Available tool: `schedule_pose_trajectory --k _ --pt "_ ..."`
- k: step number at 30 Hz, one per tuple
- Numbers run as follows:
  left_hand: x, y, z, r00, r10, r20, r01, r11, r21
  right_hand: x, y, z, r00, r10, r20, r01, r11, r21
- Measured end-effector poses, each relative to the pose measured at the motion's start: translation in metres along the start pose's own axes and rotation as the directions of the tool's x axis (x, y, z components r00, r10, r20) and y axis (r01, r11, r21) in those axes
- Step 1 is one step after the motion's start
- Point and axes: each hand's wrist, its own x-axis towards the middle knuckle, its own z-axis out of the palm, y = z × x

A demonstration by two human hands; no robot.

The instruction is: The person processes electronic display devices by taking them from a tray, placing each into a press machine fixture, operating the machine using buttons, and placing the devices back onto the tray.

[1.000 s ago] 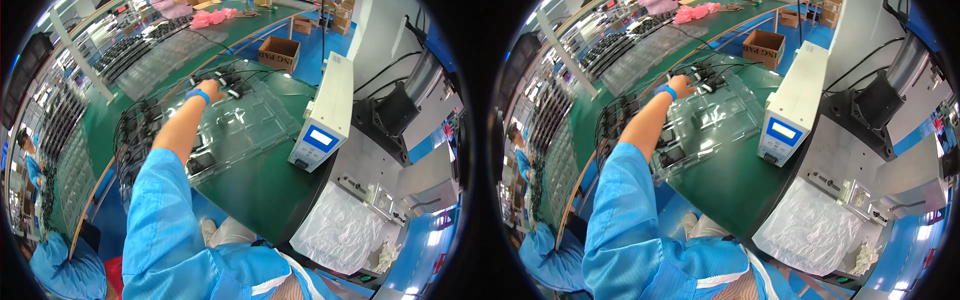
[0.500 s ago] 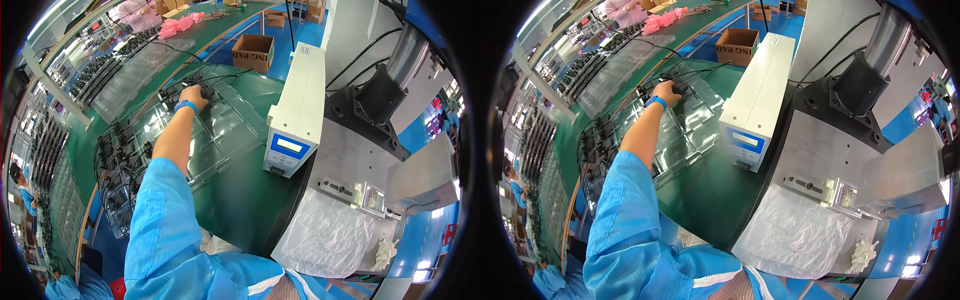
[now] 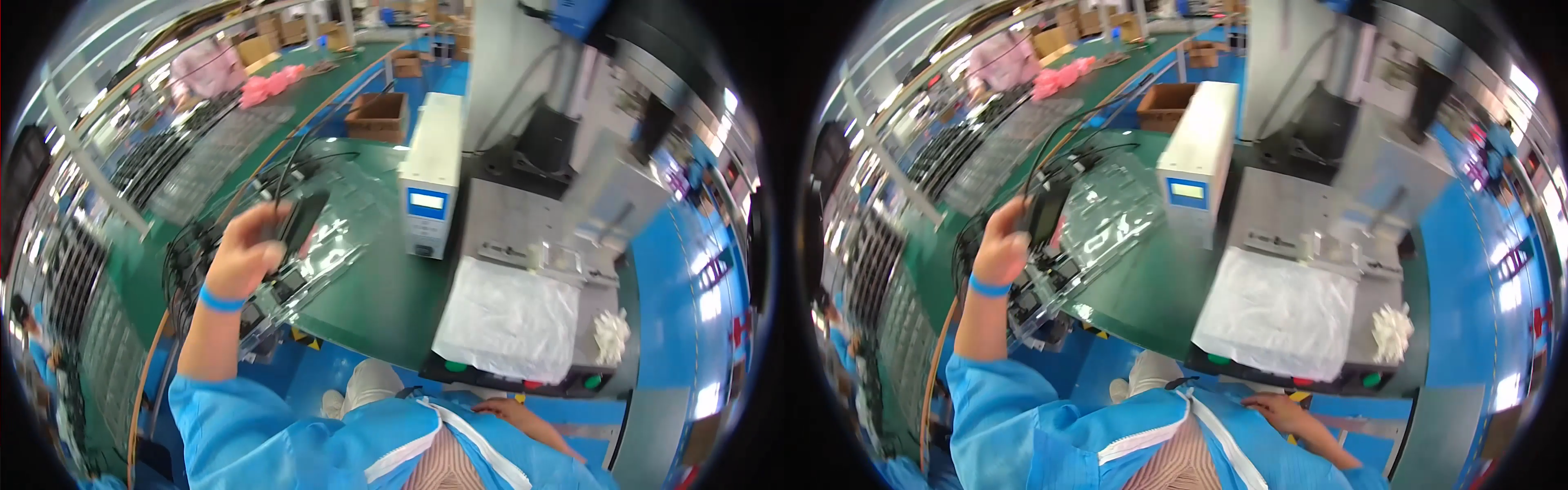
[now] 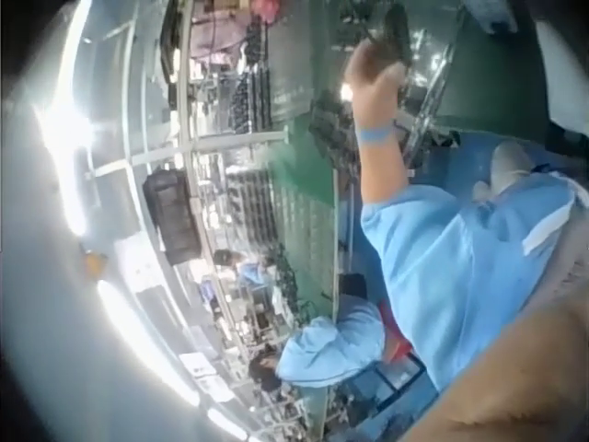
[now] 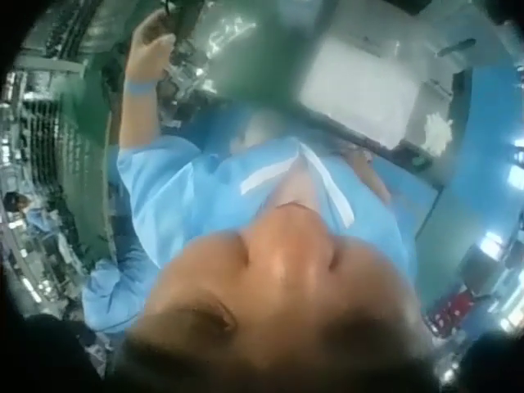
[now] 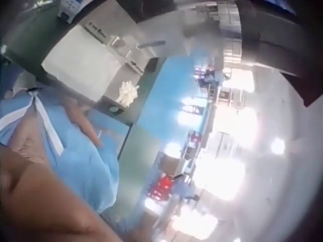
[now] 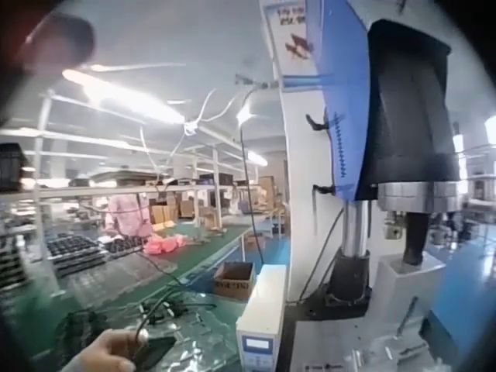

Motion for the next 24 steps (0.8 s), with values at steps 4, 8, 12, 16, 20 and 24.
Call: schedule_pose_trajectory --k 4,8,12,16,20,24 --pt "-0.032 0.02 0.062 0.917 -0.109 0.384 0.169 0.977 -0.127 -0.028 -0.095 -0.05 0.946 -0.31 0.093 0.323 0.922 -0.214" --pt "-0.033 0.013 0.138 0.663 -0.22 0.715 0.25 0.966 0.065 -0.066 -0.179 -0.068 0.815 -0.537 -0.218 0.477 0.835 -0.276" --pt "-0.019 -0.01 0.179 0.489 -0.312 0.815 0.353 0.925 0.142 -0.071 -0.185 -0.052 0.537 -0.78 -0.321 0.612 0.622 -0.488" --pt "-0.016 -0.016 0.209 0.574 -0.3 0.762 0.284 0.946 0.159 -0.073 -0.172 -0.049 0.3 -0.886 -0.353 0.607 0.463 -0.646" --pt "-0.022 -0.02 0.238 0.877 0.135 0.461 -0.218 0.967 0.131 -0.074 -0.159 -0.054 0.203 -0.822 -0.532 0.535 0.549 -0.643" --pt "-0.029 -0.016 0.253 0.475 0.577 0.665 -0.842 0.077 0.534 -0.069 -0.155 -0.054 0.216 -0.726 -0.652 0.551 0.642 -0.533"
